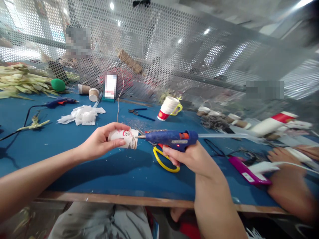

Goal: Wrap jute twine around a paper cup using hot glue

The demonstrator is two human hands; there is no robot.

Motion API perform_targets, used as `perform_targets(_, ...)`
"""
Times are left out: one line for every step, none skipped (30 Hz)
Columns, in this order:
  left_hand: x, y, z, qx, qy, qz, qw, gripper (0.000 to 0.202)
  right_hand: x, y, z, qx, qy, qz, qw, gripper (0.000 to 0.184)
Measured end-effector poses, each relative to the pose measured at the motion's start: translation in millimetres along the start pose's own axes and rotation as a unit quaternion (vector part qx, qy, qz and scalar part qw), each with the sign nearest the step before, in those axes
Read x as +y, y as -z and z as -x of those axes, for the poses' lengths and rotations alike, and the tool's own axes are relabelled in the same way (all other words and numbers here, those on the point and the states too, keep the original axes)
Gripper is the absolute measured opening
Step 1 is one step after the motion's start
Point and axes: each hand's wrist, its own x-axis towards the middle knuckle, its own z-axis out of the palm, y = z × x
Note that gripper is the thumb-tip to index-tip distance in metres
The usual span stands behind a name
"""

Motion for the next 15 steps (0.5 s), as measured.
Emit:
perform_targets(-0.5, 0.3, -0.2, 0.000, 0.001, 0.001, 1.000, 0.038, 0.2, 0.0, 0.1, -0.002, 0.002, -0.002, 1.000, 0.020)
perform_targets(-0.8, 0.6, -0.3, -0.001, 0.001, 0.000, 1.000, 0.038, 0.2, 0.0, 0.2, -0.002, 0.002, -0.003, 1.000, 0.019)
perform_targets(-1.1, 0.9, -0.4, -0.001, 0.000, -0.002, 1.000, 0.037, 0.1, -0.1, 0.4, -0.001, 0.002, -0.005, 1.000, 0.019)
perform_targets(-1.1, 1.1, -0.4, -0.001, -0.002, -0.004, 1.000, 0.037, 0.0, -0.2, 0.5, 0.000, 0.001, -0.005, 1.000, 0.018)
perform_targets(-1.0, 1.2, -0.3, -0.001, -0.005, -0.006, 1.000, 0.036, -0.1, -0.3, 0.5, 0.002, -0.002, -0.004, 1.000, 0.018)
perform_targets(-0.6, 1.1, 0.0, 0.000, -0.009, -0.008, 1.000, 0.036, 0.0, -0.4, 0.5, 0.004, -0.005, -0.003, 1.000, 0.018)
perform_targets(-0.2, 0.9, 0.3, 0.001, -0.013, -0.012, 1.000, 0.035, 0.3, -0.5, 0.3, 0.007, -0.007, -0.003, 1.000, 0.018)
perform_targets(0.3, 0.5, 0.8, 0.000, -0.018, -0.017, 1.000, 0.035, 0.8, -0.6, 0.1, 0.011, -0.007, -0.006, 1.000, 0.018)
perform_targets(0.8, 0.0, 1.3, -0.003, -0.024, -0.024, 0.999, 0.035, 1.6, -0.6, -0.3, 0.018, -0.007, -0.012, 1.000, 0.018)
perform_targets(1.1, -0.5, 1.9, -0.006, -0.031, -0.031, 0.999, 0.035, 2.5, -0.5, -0.8, 0.024, -0.006, -0.018, 1.000, 0.018)
perform_targets(1.4, -0.9, 2.5, -0.010, -0.039, -0.040, 0.998, 0.035, 3.4, -0.4, -1.4, 0.029, -0.006, -0.023, 0.999, 0.018)
perform_targets(1.4, -1.3, 3.0, -0.013, -0.047, -0.048, 0.998, 0.035, 4.0, -0.2, -1.9, 0.032, -0.006, -0.026, 0.999, 0.019)
perform_targets(1.4, -1.7, 3.6, -0.014, -0.055, -0.056, 0.997, 0.035, 4.3, 0.1, -2.5, 0.033, -0.006, -0.027, 0.999, 0.019)
perform_targets(1.2, -1.8, 4.1, -0.015, -0.063, -0.063, 0.996, 0.034, 4.1, 0.3, -3.1, 0.034, -0.006, -0.024, 0.999, 0.019)
perform_targets(0.9, -1.9, 4.5, -0.014, -0.069, -0.071, 0.995, 0.034, 3.5, 0.5, -3.6, 0.036, -0.007, -0.020, 0.999, 0.020)
